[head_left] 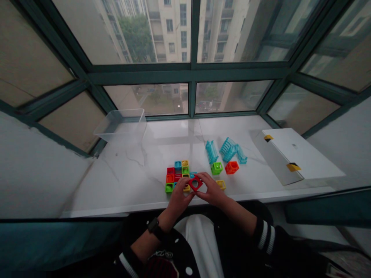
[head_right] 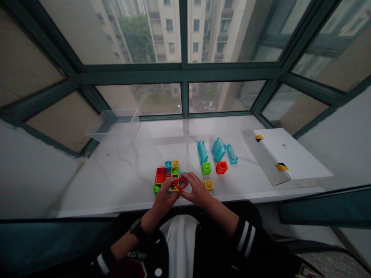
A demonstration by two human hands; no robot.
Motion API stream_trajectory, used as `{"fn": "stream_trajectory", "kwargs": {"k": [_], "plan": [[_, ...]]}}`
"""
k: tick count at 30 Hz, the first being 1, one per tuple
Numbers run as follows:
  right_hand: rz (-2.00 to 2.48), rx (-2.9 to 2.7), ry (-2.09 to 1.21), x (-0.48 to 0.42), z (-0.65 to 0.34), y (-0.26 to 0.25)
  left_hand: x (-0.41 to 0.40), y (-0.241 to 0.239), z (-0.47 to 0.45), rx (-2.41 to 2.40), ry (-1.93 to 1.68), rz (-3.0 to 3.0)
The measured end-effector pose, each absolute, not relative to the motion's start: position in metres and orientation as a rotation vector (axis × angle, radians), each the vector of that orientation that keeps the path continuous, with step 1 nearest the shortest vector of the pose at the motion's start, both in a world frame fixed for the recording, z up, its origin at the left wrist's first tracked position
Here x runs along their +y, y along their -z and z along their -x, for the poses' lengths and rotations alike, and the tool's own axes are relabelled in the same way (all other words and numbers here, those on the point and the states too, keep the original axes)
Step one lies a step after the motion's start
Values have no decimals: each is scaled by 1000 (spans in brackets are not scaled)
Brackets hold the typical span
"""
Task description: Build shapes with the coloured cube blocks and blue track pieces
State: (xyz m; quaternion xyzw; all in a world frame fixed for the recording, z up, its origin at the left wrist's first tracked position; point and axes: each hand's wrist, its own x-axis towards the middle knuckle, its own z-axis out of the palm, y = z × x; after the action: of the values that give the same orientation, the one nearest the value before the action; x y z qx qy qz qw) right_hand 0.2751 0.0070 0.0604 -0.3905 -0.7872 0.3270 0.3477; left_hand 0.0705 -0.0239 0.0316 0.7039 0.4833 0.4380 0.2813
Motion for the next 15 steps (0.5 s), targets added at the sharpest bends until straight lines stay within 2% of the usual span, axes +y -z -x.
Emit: {"fn": "stream_trajectory", "kwargs": {"k": [8,15], "plan": [[1132,-1972,-620,12,-324,-79,-17,-28,-53,1487,-1043,-2051],[1307,-1570,-286,23,-409,-89,-11,-5,-35,1604,-985,-2058]]}}
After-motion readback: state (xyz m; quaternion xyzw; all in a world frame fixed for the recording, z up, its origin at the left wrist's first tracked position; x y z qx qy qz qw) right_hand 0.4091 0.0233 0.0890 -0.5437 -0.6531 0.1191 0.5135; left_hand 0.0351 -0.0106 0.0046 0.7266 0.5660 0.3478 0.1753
